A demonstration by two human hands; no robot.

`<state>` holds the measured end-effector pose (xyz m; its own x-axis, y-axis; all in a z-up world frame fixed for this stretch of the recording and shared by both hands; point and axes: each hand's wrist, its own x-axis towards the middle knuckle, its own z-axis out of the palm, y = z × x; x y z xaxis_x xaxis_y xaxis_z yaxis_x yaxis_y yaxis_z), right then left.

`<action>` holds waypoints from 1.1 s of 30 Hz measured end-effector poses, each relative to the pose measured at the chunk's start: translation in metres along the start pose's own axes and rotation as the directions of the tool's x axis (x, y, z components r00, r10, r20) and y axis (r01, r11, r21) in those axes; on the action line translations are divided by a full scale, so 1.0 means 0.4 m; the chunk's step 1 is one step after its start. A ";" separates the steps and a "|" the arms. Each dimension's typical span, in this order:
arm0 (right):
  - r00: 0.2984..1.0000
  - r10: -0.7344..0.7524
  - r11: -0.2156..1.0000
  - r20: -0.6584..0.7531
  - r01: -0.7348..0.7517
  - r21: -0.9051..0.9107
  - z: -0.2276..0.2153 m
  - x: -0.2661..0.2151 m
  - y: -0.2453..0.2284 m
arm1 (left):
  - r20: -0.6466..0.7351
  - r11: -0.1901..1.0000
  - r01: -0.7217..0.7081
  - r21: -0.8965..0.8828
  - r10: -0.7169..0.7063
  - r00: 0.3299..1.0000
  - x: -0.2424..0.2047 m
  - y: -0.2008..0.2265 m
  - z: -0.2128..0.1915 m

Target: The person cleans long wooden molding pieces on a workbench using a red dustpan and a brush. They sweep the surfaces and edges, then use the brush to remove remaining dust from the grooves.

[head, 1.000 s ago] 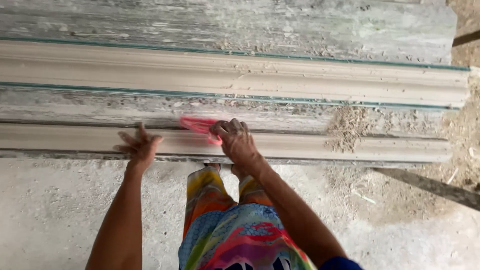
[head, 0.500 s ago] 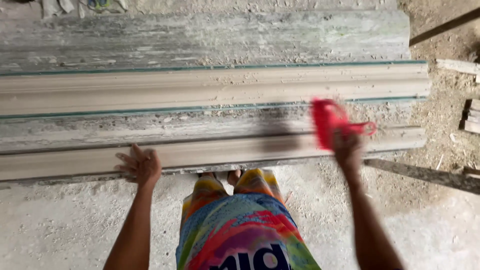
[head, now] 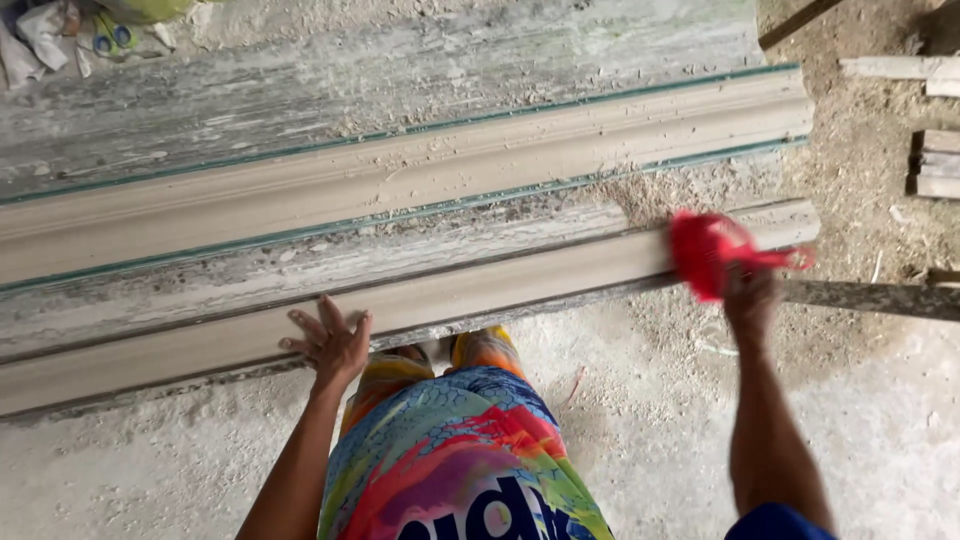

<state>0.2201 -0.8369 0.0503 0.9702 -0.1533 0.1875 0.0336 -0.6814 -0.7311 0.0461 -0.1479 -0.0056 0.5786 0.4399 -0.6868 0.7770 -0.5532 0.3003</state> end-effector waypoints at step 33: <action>0.980 -0.011 0.744 0.196 -0.123 0.657 0.891 0.022 -0.621 | -0.123 0.978 0.005 -0.211 -0.032 0.992 -0.123 -0.012 -0.221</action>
<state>0.3057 -0.4138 -0.0003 0.9980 -0.0021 0.0635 0.0634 -0.0177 -0.9978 0.0358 -0.1043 0.0854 0.5798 0.5411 -0.6092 0.8148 -0.3896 0.4294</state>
